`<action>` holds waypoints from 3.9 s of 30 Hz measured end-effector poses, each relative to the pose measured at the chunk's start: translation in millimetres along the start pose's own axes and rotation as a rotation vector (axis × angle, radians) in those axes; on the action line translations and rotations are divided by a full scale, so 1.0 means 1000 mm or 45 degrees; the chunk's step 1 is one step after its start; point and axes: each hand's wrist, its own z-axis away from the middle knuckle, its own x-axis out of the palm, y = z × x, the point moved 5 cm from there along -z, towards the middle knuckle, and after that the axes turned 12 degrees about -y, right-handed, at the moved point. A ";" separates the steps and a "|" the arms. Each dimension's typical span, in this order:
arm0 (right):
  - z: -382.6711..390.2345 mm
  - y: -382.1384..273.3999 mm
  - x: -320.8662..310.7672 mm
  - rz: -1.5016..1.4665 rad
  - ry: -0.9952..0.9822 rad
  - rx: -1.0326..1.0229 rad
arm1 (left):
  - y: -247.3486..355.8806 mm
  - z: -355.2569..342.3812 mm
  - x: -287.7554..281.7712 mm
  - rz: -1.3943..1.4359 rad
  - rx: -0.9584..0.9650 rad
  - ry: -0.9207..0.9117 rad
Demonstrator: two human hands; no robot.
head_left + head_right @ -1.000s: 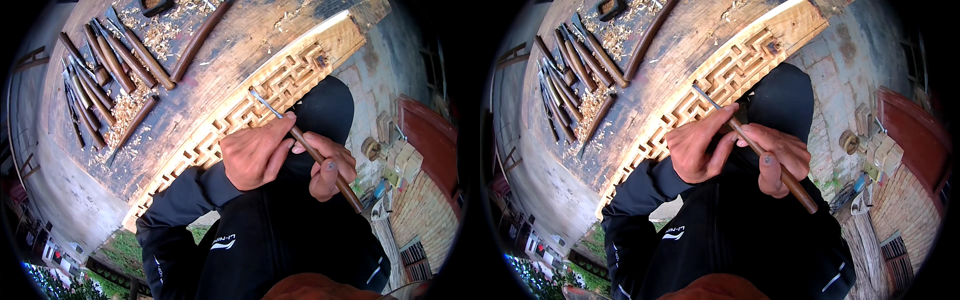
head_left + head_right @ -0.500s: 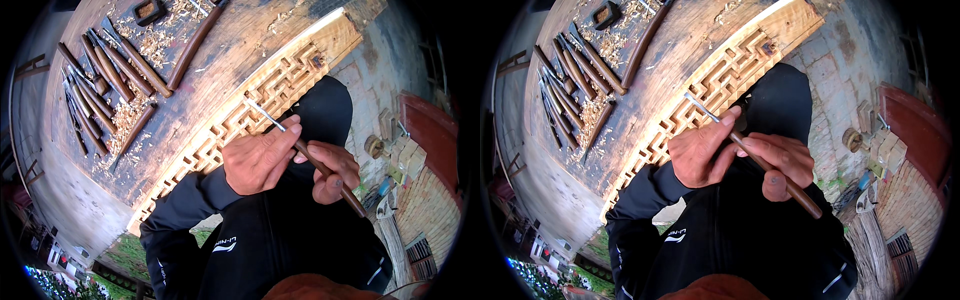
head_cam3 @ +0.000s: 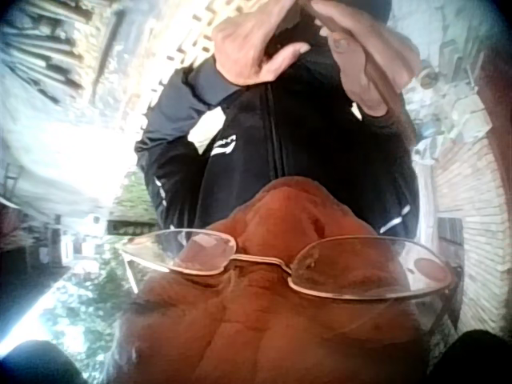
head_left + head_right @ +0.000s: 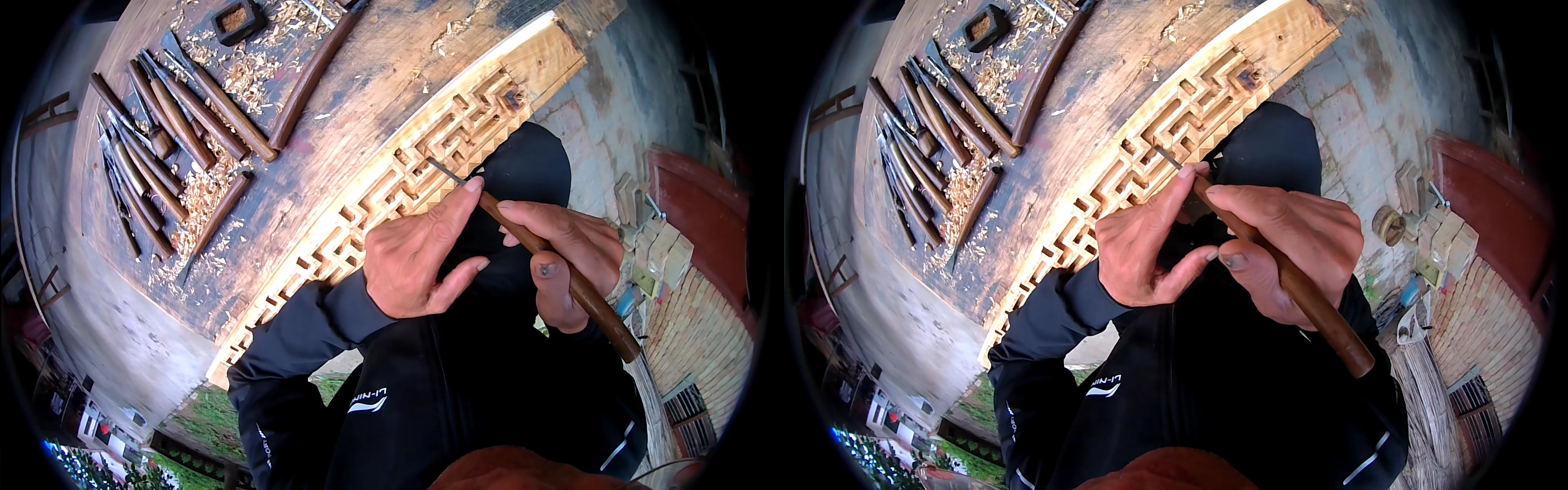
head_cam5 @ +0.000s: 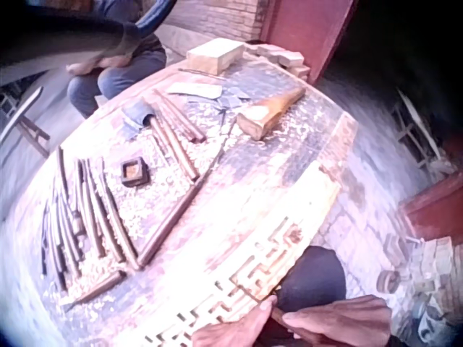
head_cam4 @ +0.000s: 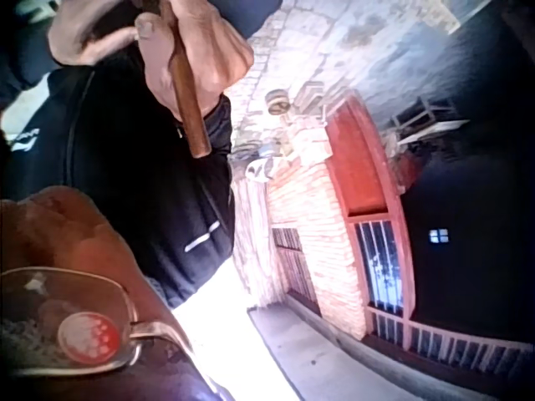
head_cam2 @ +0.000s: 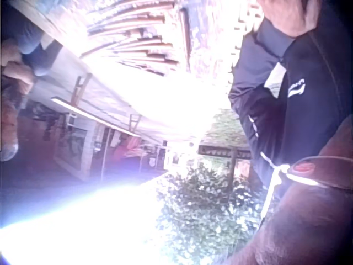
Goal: The person carves a geometric lattice pattern into a wooden board by hand using a chisel and a hammer.
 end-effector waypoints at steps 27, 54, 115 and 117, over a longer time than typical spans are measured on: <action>0.041 0.031 0.042 -0.064 0.354 -0.180 | -0.003 -0.001 0.005 -0.077 -0.065 -0.065; 0.045 0.033 0.009 -0.291 0.024 -0.181 | 0.007 0.000 0.001 -0.213 0.111 -0.197; -0.077 -0.016 0.045 -0.920 0.166 -0.297 | -0.003 0.012 -0.007 0.064 0.046 0.109; -0.079 -0.013 0.049 -0.958 0.158 -0.311 | -0.005 0.015 -0.008 0.055 0.023 0.109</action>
